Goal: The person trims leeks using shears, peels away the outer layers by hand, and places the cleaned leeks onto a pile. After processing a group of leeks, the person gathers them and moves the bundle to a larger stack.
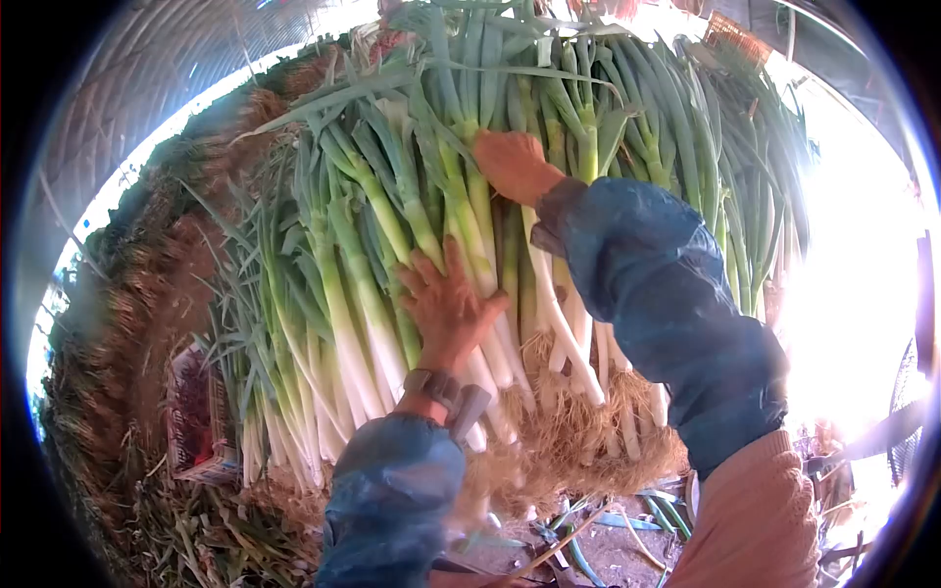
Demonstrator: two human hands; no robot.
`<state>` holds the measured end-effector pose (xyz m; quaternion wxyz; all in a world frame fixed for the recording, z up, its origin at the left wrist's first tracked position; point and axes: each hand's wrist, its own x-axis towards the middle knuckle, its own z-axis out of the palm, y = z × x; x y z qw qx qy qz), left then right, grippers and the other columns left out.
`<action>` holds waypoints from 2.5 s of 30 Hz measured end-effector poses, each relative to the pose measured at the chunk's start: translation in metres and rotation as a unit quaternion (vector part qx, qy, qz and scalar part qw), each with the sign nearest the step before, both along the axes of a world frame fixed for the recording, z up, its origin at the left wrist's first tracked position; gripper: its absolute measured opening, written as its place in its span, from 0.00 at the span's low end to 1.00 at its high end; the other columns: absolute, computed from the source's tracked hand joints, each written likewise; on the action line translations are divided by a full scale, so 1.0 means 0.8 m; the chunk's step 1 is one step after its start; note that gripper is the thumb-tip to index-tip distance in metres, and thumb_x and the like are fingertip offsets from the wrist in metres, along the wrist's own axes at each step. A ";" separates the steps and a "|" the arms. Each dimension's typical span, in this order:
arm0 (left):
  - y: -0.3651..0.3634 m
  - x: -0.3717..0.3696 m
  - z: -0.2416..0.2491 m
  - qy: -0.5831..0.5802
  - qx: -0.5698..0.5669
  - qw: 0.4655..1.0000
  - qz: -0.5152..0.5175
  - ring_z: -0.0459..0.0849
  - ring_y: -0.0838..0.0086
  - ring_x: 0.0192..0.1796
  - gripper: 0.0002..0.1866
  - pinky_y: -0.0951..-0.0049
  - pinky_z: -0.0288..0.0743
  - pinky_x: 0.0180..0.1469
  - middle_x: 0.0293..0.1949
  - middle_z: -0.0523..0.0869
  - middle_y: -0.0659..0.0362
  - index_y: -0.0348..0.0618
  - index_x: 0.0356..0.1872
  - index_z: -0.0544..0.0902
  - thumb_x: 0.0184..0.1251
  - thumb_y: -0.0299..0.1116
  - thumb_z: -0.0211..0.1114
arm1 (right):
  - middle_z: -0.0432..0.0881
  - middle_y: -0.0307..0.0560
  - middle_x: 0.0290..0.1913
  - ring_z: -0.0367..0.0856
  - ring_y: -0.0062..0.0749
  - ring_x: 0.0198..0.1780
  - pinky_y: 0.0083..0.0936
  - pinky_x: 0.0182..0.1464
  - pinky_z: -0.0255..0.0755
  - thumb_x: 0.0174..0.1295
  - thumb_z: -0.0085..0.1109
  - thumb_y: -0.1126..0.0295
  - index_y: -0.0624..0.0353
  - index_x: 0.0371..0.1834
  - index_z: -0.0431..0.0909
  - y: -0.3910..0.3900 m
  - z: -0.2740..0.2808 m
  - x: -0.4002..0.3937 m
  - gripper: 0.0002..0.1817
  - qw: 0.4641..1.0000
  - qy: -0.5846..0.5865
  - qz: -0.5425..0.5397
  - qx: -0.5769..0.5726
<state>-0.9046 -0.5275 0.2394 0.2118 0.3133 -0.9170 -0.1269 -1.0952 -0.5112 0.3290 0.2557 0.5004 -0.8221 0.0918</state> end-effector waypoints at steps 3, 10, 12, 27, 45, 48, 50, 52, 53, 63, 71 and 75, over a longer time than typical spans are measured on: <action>-0.008 0.002 -0.008 0.012 -0.010 1.000 -0.008 0.46 0.30 0.66 0.52 0.34 0.48 0.60 0.64 0.52 0.32 0.49 0.69 0.53 0.42 0.55 0.70 | 0.78 0.50 0.30 0.79 0.38 0.32 0.34 0.33 0.71 0.54 0.50 0.73 0.64 0.35 0.77 -0.002 0.039 -0.017 0.09 0.980 -0.137 0.127 -0.068; -0.004 0.009 -0.005 0.030 -0.036 0.999 -0.021 0.48 0.28 0.65 0.51 0.32 0.49 0.60 0.63 0.54 0.31 0.47 0.68 0.55 0.43 0.54 0.70 | 0.77 0.46 0.24 0.76 0.38 0.22 0.29 0.23 0.70 0.53 0.51 0.76 0.59 0.35 0.76 -0.015 0.180 0.060 0.08 0.748 -0.334 0.419 -0.392; -0.005 0.011 -0.001 0.024 -0.034 0.999 -0.020 0.49 0.28 0.64 0.51 0.32 0.49 0.59 0.63 0.54 0.31 0.46 0.68 0.55 0.43 0.55 0.69 | 0.76 0.45 0.24 0.75 0.38 0.22 0.29 0.24 0.70 0.53 0.53 0.75 0.58 0.34 0.76 -0.033 0.160 0.081 0.07 0.865 -0.032 0.343 -0.364; -0.040 0.028 -0.001 0.067 -0.022 0.990 -0.118 0.59 0.36 0.61 0.48 0.39 0.54 0.58 0.60 0.60 0.32 0.42 0.67 0.57 0.47 0.53 0.69 | 0.77 0.39 0.41 0.69 0.36 0.53 0.40 0.45 0.61 0.52 0.58 0.67 0.53 0.40 0.74 -0.136 -0.010 -0.020 0.12 0.974 0.103 0.198 -0.046; 0.434 0.938 -0.193 -0.095 0.128 0.685 0.711 0.73 0.50 0.48 0.36 0.54 0.67 0.50 0.45 0.75 0.45 0.36 0.58 0.64 0.47 0.38 0.67 | 0.78 0.53 0.39 0.76 0.49 0.40 0.42 0.40 0.69 0.59 0.48 0.69 0.60 0.39 0.75 -0.302 -0.018 0.173 0.10 0.874 0.300 0.366 0.112; 0.479 0.960 -0.216 -0.078 0.108 0.649 0.749 0.71 0.49 0.52 0.38 0.55 0.66 0.52 0.47 0.73 0.44 0.36 0.59 0.65 0.43 0.36 0.67 | 0.77 0.58 0.39 0.76 0.52 0.41 0.40 0.40 0.68 0.57 0.49 0.67 0.61 0.42 0.72 -0.267 -0.014 0.496 0.12 0.854 0.088 0.488 0.156; 0.493 0.971 -0.229 -0.067 0.082 0.637 0.764 0.68 0.49 0.54 0.38 0.54 0.65 0.54 0.51 0.70 0.43 0.35 0.58 0.67 0.42 0.38 0.68 | 0.78 0.51 0.43 0.77 0.42 0.41 0.31 0.40 0.69 0.61 0.50 0.62 0.58 0.53 0.70 -0.263 0.036 0.668 0.19 0.748 -0.193 0.625 0.108; 0.500 0.983 -0.239 -0.093 0.056 0.615 0.781 0.66 0.48 0.56 0.39 0.53 0.63 0.56 0.54 0.68 0.41 0.35 0.58 0.67 0.41 0.39 0.68 | 0.76 0.43 0.46 0.75 0.28 0.43 0.21 0.42 0.69 0.61 0.50 0.60 0.58 0.60 0.66 -0.092 0.105 0.840 0.24 0.669 -0.452 0.583 0.091; 0.502 0.990 -0.244 -0.108 0.044 0.603 0.789 0.65 0.47 0.57 0.40 0.52 0.61 0.57 0.56 0.67 0.41 0.35 0.59 0.66 0.41 0.40 0.69 | 0.77 0.43 0.48 0.75 0.29 0.44 0.21 0.43 0.69 0.61 0.50 0.59 0.56 0.63 0.63 -0.084 0.101 0.876 0.27 0.578 -0.412 0.700 0.081; 0.519 1.061 -0.297 -0.129 0.059 0.597 0.789 0.58 0.42 0.63 0.44 0.43 0.52 0.63 0.60 0.61 0.41 0.40 0.61 0.64 0.41 0.47 0.72 | 0.76 0.66 0.47 0.75 0.58 0.49 0.42 0.51 0.69 0.49 0.60 0.57 0.66 0.50 0.71 0.032 -0.346 1.012 0.28 0.545 -0.018 0.673 0.500; 0.599 1.304 -0.247 -0.091 -0.002 0.401 0.912 0.59 0.48 0.64 0.42 0.54 0.53 0.64 0.62 0.61 0.41 0.35 0.61 0.62 0.50 0.53 0.66 | 0.80 0.61 0.39 0.77 0.54 0.40 0.42 0.43 0.71 0.52 0.58 0.58 0.62 0.40 0.78 0.067 -0.482 0.955 0.19 0.518 0.046 0.492 0.698; 0.619 1.378 -0.242 -0.062 0.110 0.278 0.952 0.57 0.48 0.66 0.51 0.56 0.51 0.66 0.64 0.59 0.39 0.33 0.62 0.61 0.44 0.62 0.66 | 0.81 0.59 0.35 0.79 0.51 0.36 0.41 0.39 0.72 0.52 0.57 0.59 0.62 0.36 0.80 0.031 -0.552 0.923 0.16 0.526 0.064 0.461 0.712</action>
